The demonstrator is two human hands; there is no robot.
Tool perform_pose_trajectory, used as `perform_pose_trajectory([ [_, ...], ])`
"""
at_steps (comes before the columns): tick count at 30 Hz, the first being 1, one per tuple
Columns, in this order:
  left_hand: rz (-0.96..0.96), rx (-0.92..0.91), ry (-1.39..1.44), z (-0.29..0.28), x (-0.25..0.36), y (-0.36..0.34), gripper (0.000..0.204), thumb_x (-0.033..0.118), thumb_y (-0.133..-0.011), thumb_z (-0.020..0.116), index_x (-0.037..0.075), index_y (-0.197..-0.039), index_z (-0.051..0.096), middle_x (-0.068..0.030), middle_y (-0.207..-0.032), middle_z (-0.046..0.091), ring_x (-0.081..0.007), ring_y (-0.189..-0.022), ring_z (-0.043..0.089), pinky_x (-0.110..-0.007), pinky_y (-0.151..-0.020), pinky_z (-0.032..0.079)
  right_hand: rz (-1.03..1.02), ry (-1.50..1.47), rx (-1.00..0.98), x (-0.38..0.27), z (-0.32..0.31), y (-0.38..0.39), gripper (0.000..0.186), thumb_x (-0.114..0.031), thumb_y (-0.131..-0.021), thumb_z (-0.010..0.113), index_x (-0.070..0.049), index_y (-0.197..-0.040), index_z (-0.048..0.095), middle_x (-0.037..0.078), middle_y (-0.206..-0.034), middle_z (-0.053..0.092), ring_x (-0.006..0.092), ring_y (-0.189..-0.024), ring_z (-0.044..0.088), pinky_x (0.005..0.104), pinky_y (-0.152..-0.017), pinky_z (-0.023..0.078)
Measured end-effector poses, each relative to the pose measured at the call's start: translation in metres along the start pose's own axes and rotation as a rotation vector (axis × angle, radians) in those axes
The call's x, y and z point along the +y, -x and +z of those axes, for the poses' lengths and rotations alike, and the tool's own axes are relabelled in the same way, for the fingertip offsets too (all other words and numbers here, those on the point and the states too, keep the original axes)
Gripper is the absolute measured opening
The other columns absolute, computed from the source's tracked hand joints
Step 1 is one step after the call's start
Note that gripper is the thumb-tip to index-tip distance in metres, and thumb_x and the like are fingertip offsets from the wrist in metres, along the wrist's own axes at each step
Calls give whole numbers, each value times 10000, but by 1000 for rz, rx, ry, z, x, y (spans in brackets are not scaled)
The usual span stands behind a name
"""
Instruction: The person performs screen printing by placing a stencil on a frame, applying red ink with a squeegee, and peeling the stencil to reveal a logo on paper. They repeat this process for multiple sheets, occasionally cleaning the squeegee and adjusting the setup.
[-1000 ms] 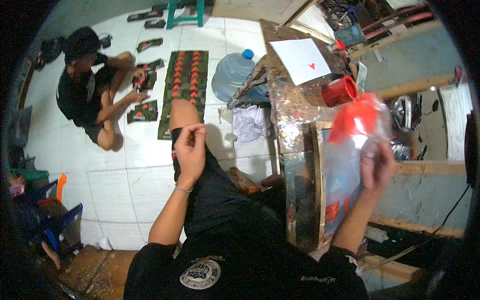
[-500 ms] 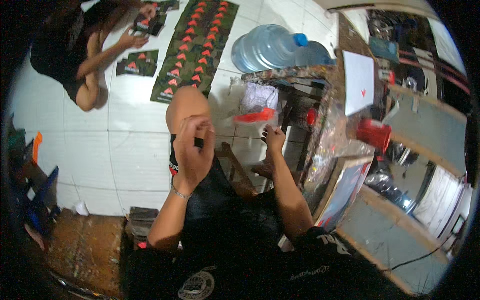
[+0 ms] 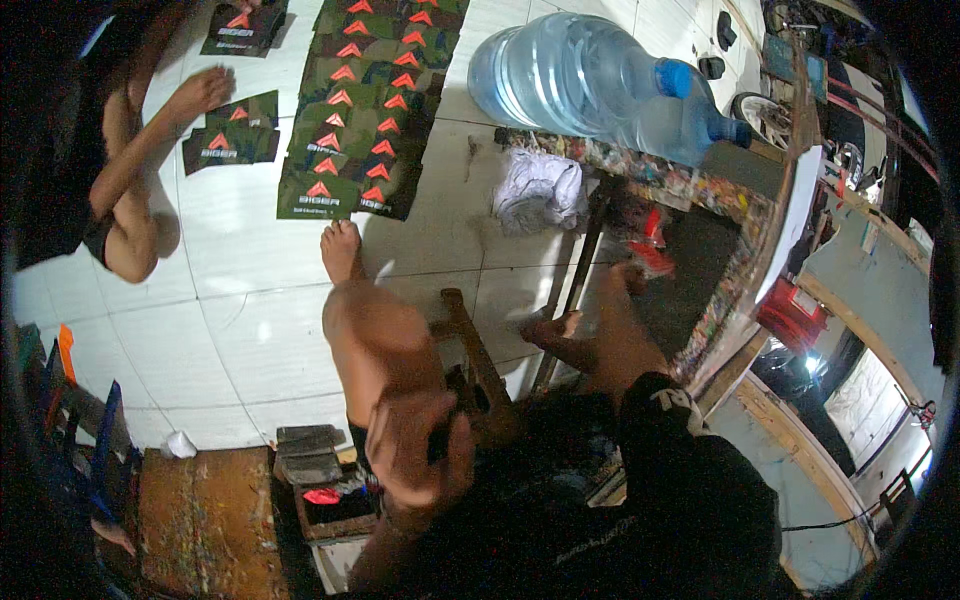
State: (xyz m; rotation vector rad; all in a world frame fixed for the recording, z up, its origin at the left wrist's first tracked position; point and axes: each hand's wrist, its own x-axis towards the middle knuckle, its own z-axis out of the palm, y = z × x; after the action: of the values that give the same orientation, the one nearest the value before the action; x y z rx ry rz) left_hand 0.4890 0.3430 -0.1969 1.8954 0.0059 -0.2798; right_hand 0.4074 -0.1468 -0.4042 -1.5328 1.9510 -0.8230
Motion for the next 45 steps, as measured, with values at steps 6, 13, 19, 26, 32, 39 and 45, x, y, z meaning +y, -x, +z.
perform_pose_trajectory([
  [6, -67, -31, 4, 4, -65, -18, 138, 49, -841, 651, -6, -967, 662, -153, -917, 691, -335, -841, 658, -414, -773, 525, -62, -70, 6, -16, -4, -65, 177, -195, -953, 665, -66, -834, 680, 32, -720, 632, 161, -645, 596, 367, -590, 466],
  [13, -64, -101, -823, 132, -346, -104, 118, 56, -924, 536, -5, -997, 605, -171, -969, 673, -343, -935, 640, -422, -832, 520, -105, -75, -122, -31, 42, -112, 172, -190, -945, 664, -62, -832, 681, 35, -728, 637, 168, -657, 602, 374, -607, 473],
  [19, -157, -163, -1172, 166, -444, -88, 194, 91, -1004, 423, -12, -1058, 579, -172, -1042, 669, -348, -1046, 620, -414, -932, 494, -92, -83, -199, -27, 60, -160, 169, -186, -939, 663, -58, -831, 682, 38, -735, 640, 174, -668, 607, 379, -622, 478],
  [26, 0, -75, -1254, 182, -460, -87, 149, 76, -961, 489, -16, -1008, 595, -205, -977, 665, -361, -990, 637, -451, -885, 514, -37, -103, -228, -3, 61, -205, 164, -181, -931, 662, -54, -829, 683, 41, -743, 645, 181, -680, 613, 385, -639, 484],
  [32, -114, -129, -1286, 182, -484, -76, 142, 64, -940, 508, -21, -1012, 597, -212, -1069, 650, -342, -1035, 612, -435, -907, 502, 10, -96, -290, 17, 82, -224, 161, -177, -925, 661, -51, -827, 683, 44, -750, 649, 187, -691, 618, 391, -654, 489],
  [39, -528, 49, -796, 198, -443, -94, 447, 256, -1035, 326, -87, -1131, 596, -286, -1204, 606, -438, -1171, 524, -509, -1039, 390, 56, -71, -326, 24, 81, -232, 157, -172, -917, 660, -47, -826, 684, 48, -758, 653, 193, -703, 624, 397, -671, 496],
  [45, -567, -67, -829, 189, -458, -92, 475, 285, -1040, 344, -89, -1188, 597, -278, -1261, 613, -429, -1228, 525, -494, -1088, 384, 42, -56, -279, 19, 45, -211, 154, -168, -910, 659, -43, -824, 685, 51, -765, 657, 199, -714, 630, 402, -686, 501],
])
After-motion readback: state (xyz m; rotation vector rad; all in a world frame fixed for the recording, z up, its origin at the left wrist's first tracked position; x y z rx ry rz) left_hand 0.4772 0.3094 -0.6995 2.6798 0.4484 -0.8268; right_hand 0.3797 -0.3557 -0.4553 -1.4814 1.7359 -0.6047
